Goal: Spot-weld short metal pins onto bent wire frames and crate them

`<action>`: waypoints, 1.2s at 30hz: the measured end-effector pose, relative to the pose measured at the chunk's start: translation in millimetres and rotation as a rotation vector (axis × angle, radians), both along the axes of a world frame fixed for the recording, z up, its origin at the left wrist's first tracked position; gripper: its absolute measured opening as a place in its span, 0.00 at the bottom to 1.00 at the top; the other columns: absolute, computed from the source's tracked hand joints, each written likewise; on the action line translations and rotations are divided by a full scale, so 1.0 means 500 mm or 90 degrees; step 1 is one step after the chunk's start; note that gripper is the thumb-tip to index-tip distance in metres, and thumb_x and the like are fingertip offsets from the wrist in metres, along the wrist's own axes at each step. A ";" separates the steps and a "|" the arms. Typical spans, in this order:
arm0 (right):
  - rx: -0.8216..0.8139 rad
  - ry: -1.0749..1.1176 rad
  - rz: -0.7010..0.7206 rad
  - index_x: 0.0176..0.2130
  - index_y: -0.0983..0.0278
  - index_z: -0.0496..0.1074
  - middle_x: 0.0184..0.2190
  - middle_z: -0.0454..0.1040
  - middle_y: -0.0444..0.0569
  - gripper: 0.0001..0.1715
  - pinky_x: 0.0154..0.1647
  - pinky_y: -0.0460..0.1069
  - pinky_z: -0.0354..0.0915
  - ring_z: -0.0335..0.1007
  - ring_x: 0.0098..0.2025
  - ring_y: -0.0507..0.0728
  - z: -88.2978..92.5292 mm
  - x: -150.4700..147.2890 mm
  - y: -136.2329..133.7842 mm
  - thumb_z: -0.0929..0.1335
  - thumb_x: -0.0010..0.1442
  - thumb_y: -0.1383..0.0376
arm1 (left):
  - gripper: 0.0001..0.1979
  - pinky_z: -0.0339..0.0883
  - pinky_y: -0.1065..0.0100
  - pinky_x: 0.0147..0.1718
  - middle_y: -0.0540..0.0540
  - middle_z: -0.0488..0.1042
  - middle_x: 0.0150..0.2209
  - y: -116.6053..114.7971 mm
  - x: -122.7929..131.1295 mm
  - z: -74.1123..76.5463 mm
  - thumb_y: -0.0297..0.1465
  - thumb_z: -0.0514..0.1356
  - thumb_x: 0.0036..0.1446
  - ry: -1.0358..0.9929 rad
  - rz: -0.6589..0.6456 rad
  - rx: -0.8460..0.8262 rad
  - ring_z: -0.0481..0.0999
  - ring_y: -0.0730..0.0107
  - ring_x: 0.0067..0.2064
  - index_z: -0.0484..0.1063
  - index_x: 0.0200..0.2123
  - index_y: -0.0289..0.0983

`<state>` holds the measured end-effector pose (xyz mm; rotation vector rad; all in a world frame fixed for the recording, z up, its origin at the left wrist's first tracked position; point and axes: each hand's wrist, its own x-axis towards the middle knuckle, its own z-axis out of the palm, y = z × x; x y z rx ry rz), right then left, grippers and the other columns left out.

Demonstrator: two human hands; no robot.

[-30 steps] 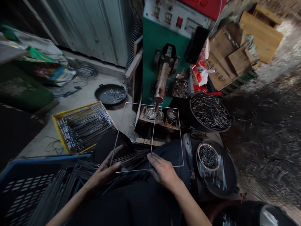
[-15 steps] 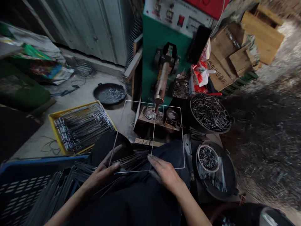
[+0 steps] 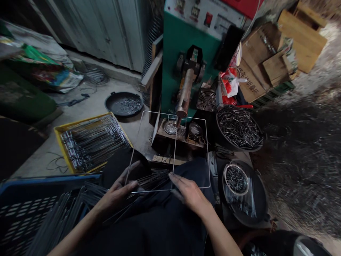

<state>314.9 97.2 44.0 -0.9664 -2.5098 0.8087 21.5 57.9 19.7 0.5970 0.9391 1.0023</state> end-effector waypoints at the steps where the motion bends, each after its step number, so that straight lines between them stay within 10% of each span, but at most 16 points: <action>1: 0.000 0.002 0.000 0.71 0.58 0.52 0.64 0.67 0.55 0.39 0.64 0.55 0.67 0.66 0.64 0.59 0.000 0.000 0.001 0.67 0.67 0.68 | 0.47 0.70 0.69 0.33 0.44 0.80 0.30 0.002 0.001 0.002 0.39 0.65 0.60 -0.007 -0.002 -0.003 0.80 0.61 0.32 0.40 0.72 0.41; 14: 0.010 0.004 -0.015 0.71 0.57 0.52 0.64 0.67 0.53 0.37 0.64 0.53 0.66 0.66 0.64 0.57 0.004 -0.001 0.007 0.66 0.69 0.66 | 0.44 0.74 0.67 0.33 0.45 0.80 0.30 0.007 0.005 0.003 0.37 0.64 0.61 0.017 0.008 -0.019 0.81 0.60 0.31 0.42 0.72 0.45; 26: 0.187 -0.148 -0.237 0.55 0.62 0.74 0.48 0.80 0.56 0.25 0.49 0.52 0.70 0.77 0.50 0.64 0.045 -0.025 0.374 0.73 0.62 0.55 | 0.48 0.81 0.62 0.32 0.51 0.80 0.27 0.414 -0.039 -0.016 0.28 0.69 0.56 -0.103 -0.001 0.224 0.83 0.62 0.29 0.44 0.72 0.43; 36: 0.218 -0.064 -0.229 0.53 0.62 0.75 0.38 0.80 0.52 0.22 0.41 0.47 0.65 0.76 0.40 0.58 0.028 -0.011 0.453 0.72 0.62 0.55 | 0.47 0.79 0.62 0.30 0.47 0.81 0.30 0.486 -0.057 -0.028 0.27 0.66 0.60 -0.108 -0.001 0.224 0.83 0.58 0.32 0.39 0.73 0.43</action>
